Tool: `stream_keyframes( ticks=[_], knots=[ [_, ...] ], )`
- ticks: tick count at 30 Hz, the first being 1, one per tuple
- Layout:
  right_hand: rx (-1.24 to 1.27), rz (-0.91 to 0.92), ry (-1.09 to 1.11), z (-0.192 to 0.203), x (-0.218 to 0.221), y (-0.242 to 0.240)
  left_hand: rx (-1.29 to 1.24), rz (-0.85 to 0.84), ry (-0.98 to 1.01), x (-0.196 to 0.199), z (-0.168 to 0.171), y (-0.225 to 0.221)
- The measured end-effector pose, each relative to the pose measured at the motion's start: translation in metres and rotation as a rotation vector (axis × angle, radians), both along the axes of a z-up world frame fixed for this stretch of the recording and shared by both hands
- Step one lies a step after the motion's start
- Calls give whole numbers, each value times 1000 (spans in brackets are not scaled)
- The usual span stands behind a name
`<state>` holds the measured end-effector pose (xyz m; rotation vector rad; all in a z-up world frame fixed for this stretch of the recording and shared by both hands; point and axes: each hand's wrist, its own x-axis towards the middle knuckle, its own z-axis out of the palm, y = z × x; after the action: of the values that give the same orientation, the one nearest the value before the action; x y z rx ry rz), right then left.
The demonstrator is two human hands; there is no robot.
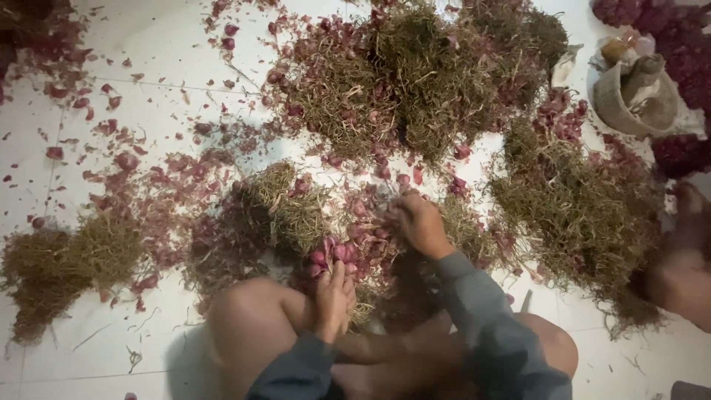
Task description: Manually cleaning shallots by removing dried stalks and outer skins while sitting on the floor.
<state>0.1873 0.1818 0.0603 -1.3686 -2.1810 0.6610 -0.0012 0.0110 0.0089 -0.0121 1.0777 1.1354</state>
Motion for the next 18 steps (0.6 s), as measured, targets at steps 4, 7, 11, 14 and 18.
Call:
stream_keyframes(
  ticks=[4,7,11,14,18],
  knots=[
    [-216,-104,-229,-23,9,2,38,18,-12,1,-12,-4],
    [-540,-379,-6,-39,17,9,81,24,-64,-2,-18,-7],
    [-536,-247,-68,-1,-8,9,85,45,-45,1,-28,-8],
    [-425,-57,-158,-16,-21,11,70,11,-51,1,-22,-4],
    [-41,93,-349,-87,-10,17,12,-4,6,3,-16,-2]
  ],
)
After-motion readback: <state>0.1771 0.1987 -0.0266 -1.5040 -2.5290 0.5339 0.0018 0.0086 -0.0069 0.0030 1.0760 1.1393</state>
